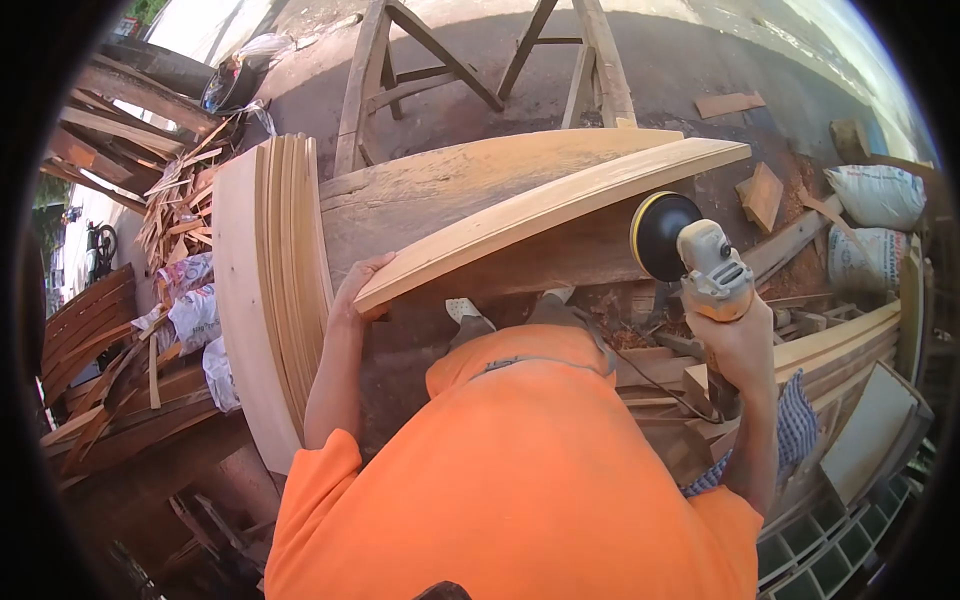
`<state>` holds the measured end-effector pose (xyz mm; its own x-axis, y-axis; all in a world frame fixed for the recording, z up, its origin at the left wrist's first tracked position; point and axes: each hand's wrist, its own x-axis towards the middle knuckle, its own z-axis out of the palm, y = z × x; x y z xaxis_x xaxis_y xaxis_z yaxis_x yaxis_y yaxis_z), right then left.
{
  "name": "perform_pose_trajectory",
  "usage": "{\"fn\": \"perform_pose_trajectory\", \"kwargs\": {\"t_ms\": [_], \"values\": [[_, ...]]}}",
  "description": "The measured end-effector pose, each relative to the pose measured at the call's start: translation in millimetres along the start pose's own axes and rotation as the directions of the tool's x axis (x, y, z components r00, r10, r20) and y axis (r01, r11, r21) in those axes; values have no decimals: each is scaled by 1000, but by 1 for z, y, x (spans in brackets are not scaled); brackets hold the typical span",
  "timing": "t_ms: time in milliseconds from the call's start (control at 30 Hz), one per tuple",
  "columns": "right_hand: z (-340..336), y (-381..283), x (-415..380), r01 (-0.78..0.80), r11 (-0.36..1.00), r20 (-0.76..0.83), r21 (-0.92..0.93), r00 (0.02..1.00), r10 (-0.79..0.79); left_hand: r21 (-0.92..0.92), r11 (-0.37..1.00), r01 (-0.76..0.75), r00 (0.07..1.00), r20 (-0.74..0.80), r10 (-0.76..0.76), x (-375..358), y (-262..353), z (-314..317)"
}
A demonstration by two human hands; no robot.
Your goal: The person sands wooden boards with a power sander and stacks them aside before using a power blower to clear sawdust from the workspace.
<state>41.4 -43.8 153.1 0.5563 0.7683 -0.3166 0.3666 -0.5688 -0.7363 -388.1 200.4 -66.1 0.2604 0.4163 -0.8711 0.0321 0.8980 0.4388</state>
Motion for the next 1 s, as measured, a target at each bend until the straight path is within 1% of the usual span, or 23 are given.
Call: {"fn": "perform_pose_trajectory", "kwargs": {"t_ms": [67, 100, 200, 233, 333, 367, 467, 567, 600, 633, 667, 700, 733, 800, 833, 867, 967, 1000], "values": [[26, -28, 2, 62, 995, 13, -81, 998, -61, -145, 989, 8, 997, 81, 3, -21, 7, 20], [35, -41, 2, 9, 992, 43, -125, 999, -3, -218, 976, 14, 993, 120, 13, -27, 9, 29], [70, -73, 1, 156, 957, 61, -246, 987, -145, -340, 937, 74, 986, 165, -18, -14, 6, 32], [82, -83, -1, 167, 943, 75, -287, 986, -152, -364, 927, 89, 986, 166, -30, -14, 7, 35], [119, -105, -9, 256, 921, 93, -295, 967, -238, -431, 897, 93, 986, 166, -22, 2, 6, 35], [129, -110, -11, 279, 913, 129, -299, 959, -251, -450, 888, 94, 986, 168, -19, 9, 3, 34], [163, -127, -20, 345, 890, 188, -297, 935, -300, -353, 935, 40, 996, 87, -10, 24, 2, 36], [190, -148, -33, 383, 879, 276, -283, 910, -308, -318, 948, -20, 1000, -6, 19, 5, 15, 43], [198, -153, -37, 400, 872, 301, -283, 900, -315, -388, 922, 0, 999, 29, 12, 11, 16, 42], [208, -156, -41, 448, 841, 307, -304, 881, -359, -453, 891, 24, 998, 68, 8, 24, 14, 40], [215, -159, -43, 436, 836, 322, -332, 886, -335, -514, 856, 53, 994, 110, 5, 37, 10, 40], [220, -162, -44, 424, 832, 336, -358, 890, -309, -232, 940, -250, 947, 143, 288, 50, 0, 35], [224, -164, -45, 412, 827, 351, -383, 893, -283, 49, 835, -549, 814, 257, 520, 52, -5, 25], [224, -168, -45, 409, 830, 316, -380, 901, -299, 38, 835, -550, 818, 226, 529, 52, -4, 25], [220, -166, -45, 404, 829, 293, -387, 906, -305, -261, 931, -254, 955, 85, 284, 19, 17, 36], [214, -164, -44, 400, 827, 272, -395, 911, -311, -560, 828, 41, 999, 37, -24, 1, 28, 44], [184, -155, -37, 284, 871, 194, -401, 955, -222, -475, 880, -7, 1000, -16, -1, 9, 23, 41], [174, -149, -33, 267, 877, 176, -400, 961, -213, -462, 887, -4, 1000, 4, 7, 12, 21, 38]]}}
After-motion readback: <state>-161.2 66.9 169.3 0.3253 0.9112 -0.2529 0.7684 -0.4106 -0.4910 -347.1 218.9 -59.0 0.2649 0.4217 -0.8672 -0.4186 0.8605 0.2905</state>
